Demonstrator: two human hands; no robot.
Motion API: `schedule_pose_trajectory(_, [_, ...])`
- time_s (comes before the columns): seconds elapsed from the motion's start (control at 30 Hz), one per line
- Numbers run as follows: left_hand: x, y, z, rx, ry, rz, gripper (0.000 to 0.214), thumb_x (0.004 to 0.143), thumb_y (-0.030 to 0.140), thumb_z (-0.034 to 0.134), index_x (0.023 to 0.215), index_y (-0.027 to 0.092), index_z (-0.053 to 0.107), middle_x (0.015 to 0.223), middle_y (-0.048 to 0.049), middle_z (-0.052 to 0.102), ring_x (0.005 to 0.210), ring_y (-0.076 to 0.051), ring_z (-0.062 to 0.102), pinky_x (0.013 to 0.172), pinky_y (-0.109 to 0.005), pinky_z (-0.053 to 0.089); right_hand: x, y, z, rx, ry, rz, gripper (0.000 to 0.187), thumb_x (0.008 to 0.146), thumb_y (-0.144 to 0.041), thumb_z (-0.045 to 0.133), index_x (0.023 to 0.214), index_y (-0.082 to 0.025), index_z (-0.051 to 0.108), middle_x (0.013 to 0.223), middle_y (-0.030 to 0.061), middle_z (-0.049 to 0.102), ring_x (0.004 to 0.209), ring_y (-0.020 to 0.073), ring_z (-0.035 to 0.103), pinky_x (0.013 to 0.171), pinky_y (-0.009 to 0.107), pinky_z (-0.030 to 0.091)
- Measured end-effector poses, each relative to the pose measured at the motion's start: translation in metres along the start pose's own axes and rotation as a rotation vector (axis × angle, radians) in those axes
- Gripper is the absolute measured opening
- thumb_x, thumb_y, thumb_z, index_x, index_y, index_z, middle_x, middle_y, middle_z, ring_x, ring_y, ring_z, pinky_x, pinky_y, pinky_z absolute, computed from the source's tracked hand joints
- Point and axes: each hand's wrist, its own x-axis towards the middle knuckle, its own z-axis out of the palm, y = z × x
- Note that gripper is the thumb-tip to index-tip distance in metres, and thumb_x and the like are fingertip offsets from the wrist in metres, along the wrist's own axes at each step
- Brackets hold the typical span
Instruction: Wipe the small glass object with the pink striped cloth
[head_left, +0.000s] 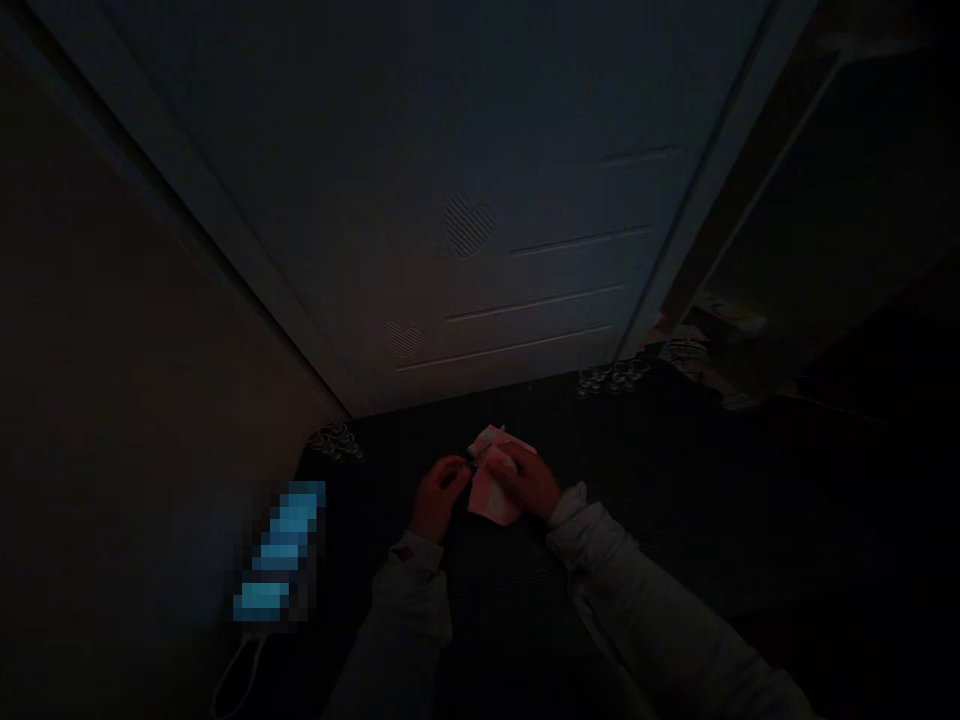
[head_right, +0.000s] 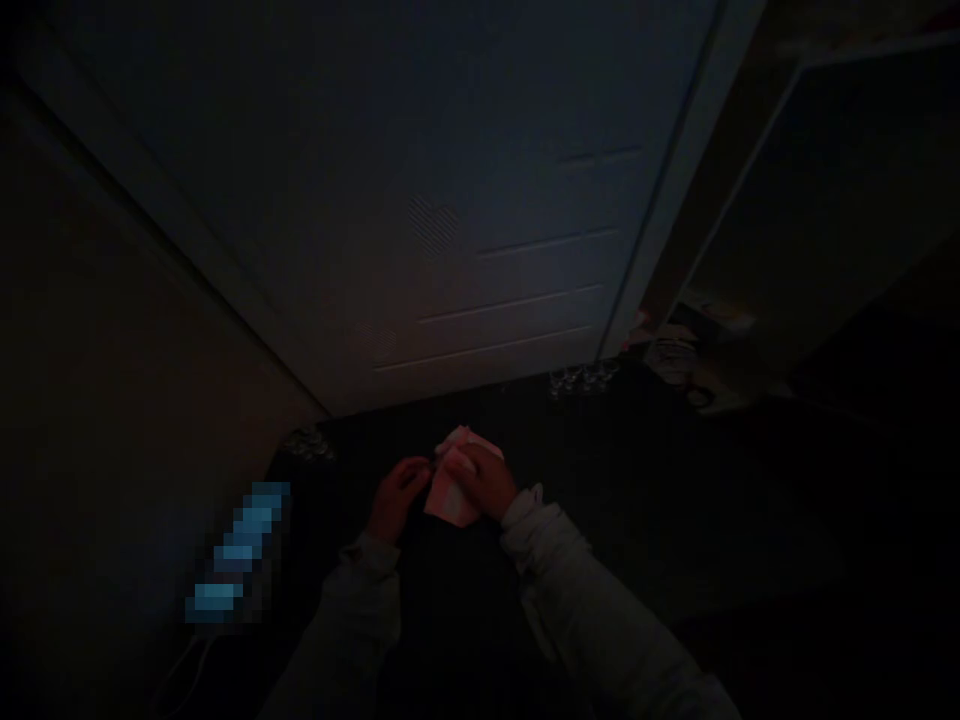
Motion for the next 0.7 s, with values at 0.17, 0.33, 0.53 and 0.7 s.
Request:
schedule_pose_trajectory(0.17, [0.004, -0.002, -0.005, -0.134, 0.175, -0.041, 0.028, 0.065, 0.035, 0.059, 0.083, 0.015, 0.057, 0.068, -0.0007, 0.061, 0.063, -0.011, 0.055, 0.064, -0.024, 0.041, -0.001, -0.002, -0.011, 0.008, 0.197, -0.006, 0.022, 0.08, -0.032, 0.039, 0.078, -0.017, 0.054, 0.077, 0.003, 0.056, 0.073, 0.0145, 0.052, 0.067, 0.027, 0.041])
schedule_pose_trajectory(0.33, [0.008, -0.004, -0.01, -0.407, 0.268, -0.074, 0.027, 0.063, 0.034, 0.061, 0.082, 0.015, 0.057, 0.068, 0.0008, 0.06, 0.064, -0.009, 0.055, 0.062, -0.022, 0.041, -0.001, 0.001, -0.013, -0.049, 0.122, 0.038, 0.024, 0.08, -0.034, 0.039, 0.067, -0.018, 0.051, 0.064, 0.0, 0.053, 0.061, 0.012, 0.049, 0.058, 0.024, 0.039])
schedule_pose_trajectory(0.53, [0.008, -0.005, -0.013, -0.41, 0.26, -0.07, 0.034, 0.058, 0.036, 0.064, 0.083, 0.014, 0.056, 0.07, -0.0011, 0.061, 0.065, -0.011, 0.057, 0.063, -0.025, 0.042, -0.001, -0.005, -0.015, -0.148, 0.044, -0.083, 0.018, 0.079, -0.032, 0.041, 0.085, -0.018, 0.051, 0.081, 0.004, 0.056, 0.075, 0.0148, 0.051, 0.069, 0.028, 0.039])
schedule_pose_trajectory(0.7, [0.008, -0.005, -0.013, -0.433, 0.28, -0.095, 0.032, 0.058, 0.034, 0.064, 0.082, 0.013, 0.056, 0.068, -0.0007, 0.06, 0.063, -0.01, 0.056, 0.063, -0.024, 0.042, 0.002, 0.005, -0.033, -0.441, -0.026, -0.155, 0.024, 0.08, -0.034, 0.04, 0.086, -0.017, 0.057, 0.088, 0.0069, 0.057, 0.087, 0.0183, 0.049, 0.079, 0.034, 0.033])
